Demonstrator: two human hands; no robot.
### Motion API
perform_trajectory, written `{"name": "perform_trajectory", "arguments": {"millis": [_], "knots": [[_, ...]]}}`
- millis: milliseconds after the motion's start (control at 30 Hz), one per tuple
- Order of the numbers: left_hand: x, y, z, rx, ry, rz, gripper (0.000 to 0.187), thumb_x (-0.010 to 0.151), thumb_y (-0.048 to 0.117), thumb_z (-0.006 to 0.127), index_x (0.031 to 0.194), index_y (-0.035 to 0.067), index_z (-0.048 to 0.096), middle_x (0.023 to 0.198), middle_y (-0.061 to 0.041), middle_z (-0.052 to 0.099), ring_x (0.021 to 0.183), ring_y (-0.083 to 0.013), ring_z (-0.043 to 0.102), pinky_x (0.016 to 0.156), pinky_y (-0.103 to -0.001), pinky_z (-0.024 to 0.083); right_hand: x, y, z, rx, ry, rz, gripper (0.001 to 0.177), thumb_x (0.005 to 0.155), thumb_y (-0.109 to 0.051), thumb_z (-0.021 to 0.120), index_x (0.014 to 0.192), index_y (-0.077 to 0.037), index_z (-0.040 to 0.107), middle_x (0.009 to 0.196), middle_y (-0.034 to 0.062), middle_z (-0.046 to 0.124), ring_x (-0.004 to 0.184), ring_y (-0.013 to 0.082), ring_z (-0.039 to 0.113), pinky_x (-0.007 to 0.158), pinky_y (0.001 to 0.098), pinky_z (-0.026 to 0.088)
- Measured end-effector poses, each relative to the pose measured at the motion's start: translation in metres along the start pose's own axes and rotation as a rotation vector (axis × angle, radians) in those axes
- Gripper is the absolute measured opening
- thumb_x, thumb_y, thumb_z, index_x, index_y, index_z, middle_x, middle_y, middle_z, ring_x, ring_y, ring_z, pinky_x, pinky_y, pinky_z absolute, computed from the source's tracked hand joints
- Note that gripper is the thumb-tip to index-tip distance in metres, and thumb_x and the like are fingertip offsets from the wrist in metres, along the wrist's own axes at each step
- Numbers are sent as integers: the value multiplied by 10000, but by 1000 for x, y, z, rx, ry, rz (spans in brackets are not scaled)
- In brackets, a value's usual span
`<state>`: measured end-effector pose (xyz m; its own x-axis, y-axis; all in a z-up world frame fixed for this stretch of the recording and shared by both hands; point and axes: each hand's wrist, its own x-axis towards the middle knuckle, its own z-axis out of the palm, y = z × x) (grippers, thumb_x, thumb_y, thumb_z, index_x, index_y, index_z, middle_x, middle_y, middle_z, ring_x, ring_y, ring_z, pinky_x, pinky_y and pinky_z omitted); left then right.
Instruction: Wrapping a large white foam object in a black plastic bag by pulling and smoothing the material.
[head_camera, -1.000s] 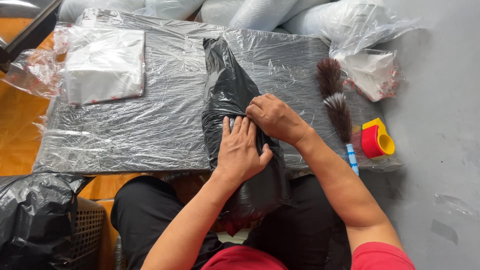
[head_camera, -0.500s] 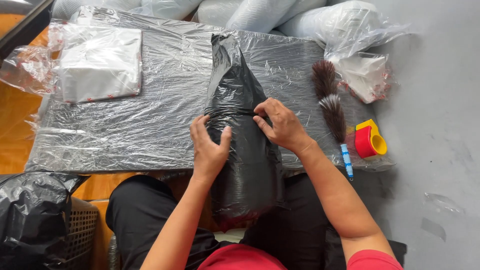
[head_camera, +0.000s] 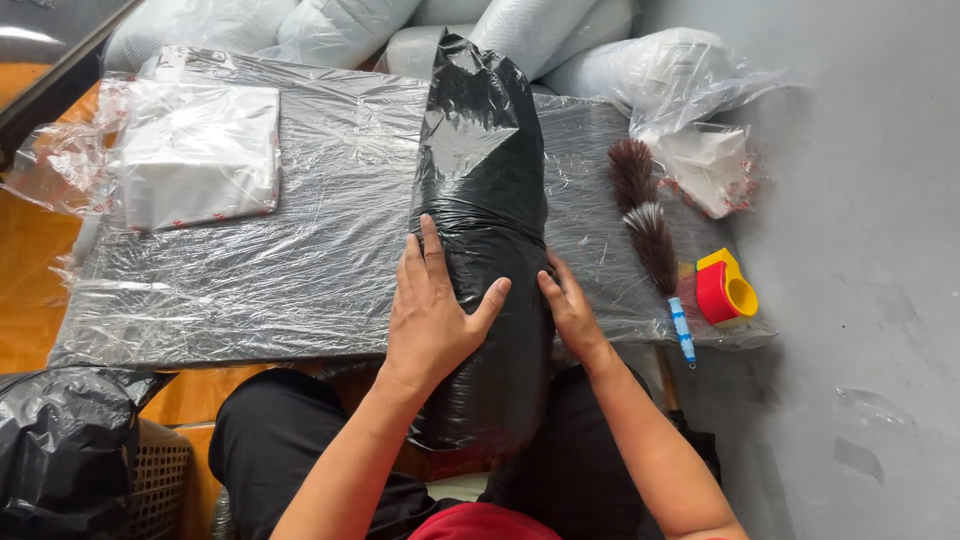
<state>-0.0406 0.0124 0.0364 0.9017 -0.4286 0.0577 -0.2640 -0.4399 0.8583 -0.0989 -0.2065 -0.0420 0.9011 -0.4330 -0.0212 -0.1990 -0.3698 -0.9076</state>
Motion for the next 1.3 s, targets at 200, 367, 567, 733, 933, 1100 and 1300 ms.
{"name": "perform_trajectory", "arguments": {"millis": [200, 367, 567, 733, 933, 1100, 1300], "knots": [[28, -27, 43, 404, 148, 113, 1025, 863, 729, 558, 1557, 1, 357, 1465, -389, 345, 1420, -573, 289, 1080, -629, 320, 33, 42, -6, -181, 61, 179, 660, 1013, -755, 384, 1321, -257, 689, 1326, 81, 683, 1329, 321, 560, 1160, 508, 397], [24, -16, 64, 556, 297, 418, 797, 874, 551, 615, 1429, -14, 525, 1459, -248, 458, 1420, -418, 361, 1087, -514, 306, 56, -10, -12, -373, 261, -654, 160, 974, -146, 701, 1130, -128, 733, 955, 45, 656, 891, 241, 693, 797, 343, 592], [35, -16, 57, 669, 181, 392, 795, 882, 602, 510, 1407, 8, 564, 1410, -216, 551, 1359, -418, 439, 972, -525, 362, 65, -17, -28, -401, 92, -663, 129, 954, -196, 756, 1079, -161, 760, 917, 25, 682, 853, 213, 704, 778, 336, 596], [35, -10, 65, 663, 171, 381, 786, 864, 589, 533, 1382, -1, 576, 1408, -220, 528, 1360, -423, 409, 974, -537, 341, 68, -16, -28, -562, 159, -813, 42, 990, -146, 691, 1014, -120, 713, 874, 44, 636, 830, 247, 681, 753, 365, 578], [32, -17, 83, 585, 258, 427, 783, 830, 540, 641, 1360, -27, 542, 1381, -257, 444, 1372, -446, 350, 1004, -567, 303, 65, 1, -28, -681, 246, -917, 31, 1022, -124, 629, 1006, -110, 651, 903, 53, 610, 846, 262, 661, 761, 376, 558], [33, -19, 90, 563, 302, 446, 841, 800, 541, 700, 1328, -66, 453, 1344, -253, 428, 1361, -431, 368, 1021, -556, 299, 56, 12, -33, -712, 235, -982, 13, 1003, -113, 640, 997, -110, 650, 910, 41, 606, 824, 256, 654, 760, 371, 545], [30, -14, 90, 568, 279, 425, 908, 773, 553, 722, 1354, -87, 443, 1362, -259, 415, 1366, -430, 362, 1057, -549, 286, 45, -20, -31, -505, 207, -898, 31, 1019, -108, 614, 1031, -86, 631, 1008, 57, 633, 878, 271, 678, 773, 382, 552]]}}
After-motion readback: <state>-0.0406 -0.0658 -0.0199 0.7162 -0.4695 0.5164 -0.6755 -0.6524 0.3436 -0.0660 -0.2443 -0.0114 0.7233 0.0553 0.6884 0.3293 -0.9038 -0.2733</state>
